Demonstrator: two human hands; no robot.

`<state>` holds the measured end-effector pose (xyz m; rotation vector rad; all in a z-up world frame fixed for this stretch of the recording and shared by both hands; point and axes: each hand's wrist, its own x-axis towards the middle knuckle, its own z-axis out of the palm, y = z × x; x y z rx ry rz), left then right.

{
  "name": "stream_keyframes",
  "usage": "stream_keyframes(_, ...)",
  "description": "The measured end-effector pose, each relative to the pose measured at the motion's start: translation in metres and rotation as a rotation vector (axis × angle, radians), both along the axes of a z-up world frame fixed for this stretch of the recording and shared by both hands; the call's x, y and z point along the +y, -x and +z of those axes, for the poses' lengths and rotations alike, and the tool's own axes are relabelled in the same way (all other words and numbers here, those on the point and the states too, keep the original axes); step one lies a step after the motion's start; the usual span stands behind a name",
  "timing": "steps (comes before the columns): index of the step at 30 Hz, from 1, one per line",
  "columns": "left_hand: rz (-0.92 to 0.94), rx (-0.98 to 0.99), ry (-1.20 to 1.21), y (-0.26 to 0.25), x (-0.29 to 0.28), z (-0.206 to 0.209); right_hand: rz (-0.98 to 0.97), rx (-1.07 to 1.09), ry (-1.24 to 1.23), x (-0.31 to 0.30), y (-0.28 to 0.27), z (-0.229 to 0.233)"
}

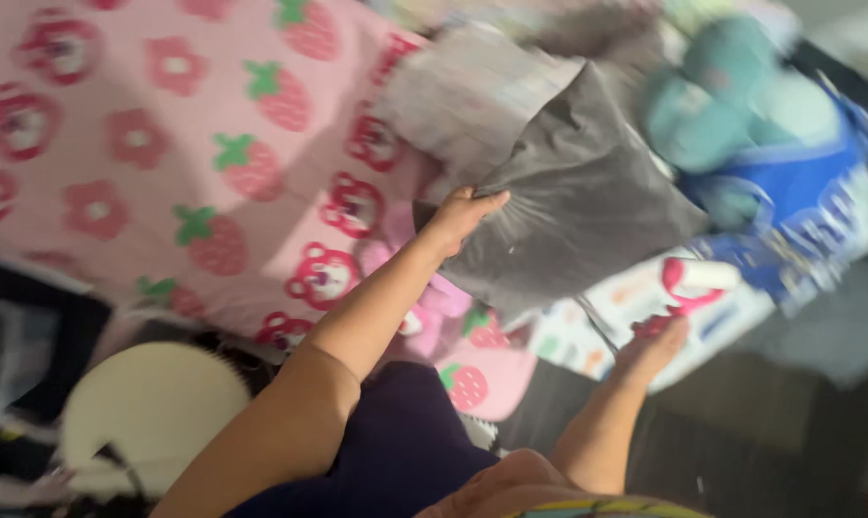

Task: The person uses a pink lint roller to clean a pink strawberry-patterned bedsheet and several stuffed toys on a bed. They roll the lint roller over the sheet and then over a gray pillow, a blue plush toy, and a pink plush toy.

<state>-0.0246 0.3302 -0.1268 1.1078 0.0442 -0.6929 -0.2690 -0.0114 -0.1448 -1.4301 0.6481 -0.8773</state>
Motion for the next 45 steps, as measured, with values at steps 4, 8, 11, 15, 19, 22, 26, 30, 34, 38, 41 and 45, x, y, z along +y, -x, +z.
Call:
stream_keyframes(4,0.314,0.046,0.208,-0.023,0.155,0.030,0.201,-0.088,-0.078,0.068,-0.112,0.026)
stream_keyframes(8,0.670,0.169,0.390,-0.031,0.279,0.036,0.390,-0.062,-0.160,0.148,-0.204,0.028)
stream_keyframes(11,0.835,0.154,0.486,-0.035,0.342,0.029,0.478,-0.013,-0.230,0.200,-0.252,0.012)
stream_keyframes(15,0.856,-0.065,0.513,-0.055,0.412,0.005,0.616,0.058,-0.165,0.244,-0.297,-0.001)
stream_keyframes(19,1.014,-0.010,0.287,-0.077,0.522,-0.041,0.630,0.062,-0.277,0.265,-0.312,-0.005)
stream_keyframes(22,1.143,0.097,-0.141,-0.078,0.609,-0.083,0.576,0.085,-0.319,0.252,-0.308,-0.002)
stream_keyframes(26,1.068,0.339,-0.708,-0.044,0.657,-0.138,0.457,0.104,-0.329,0.210,-0.276,-0.008)
stream_keyframes(30,0.853,0.406,-0.915,-0.054,0.611,-0.173,0.138,0.109,-0.157,0.160,-0.231,-0.029)
stream_keyframes(34,0.635,0.326,-0.760,-0.088,0.468,-0.214,-0.207,0.121,0.099,0.094,-0.200,-0.046)
stream_keyframes(38,0.446,0.277,-0.531,-0.105,0.324,-0.227,-0.200,0.346,0.159,0.063,-0.213,-0.074)
stream_keyframes(41,0.307,0.322,-0.433,-0.109,0.244,-0.215,-0.296,0.577,0.168,0.068,-0.221,-0.086)
stream_keyframes(45,0.128,0.300,-0.538,-0.104,0.182,-0.175,-0.231,0.332,0.204,0.060,-0.227,-0.050)
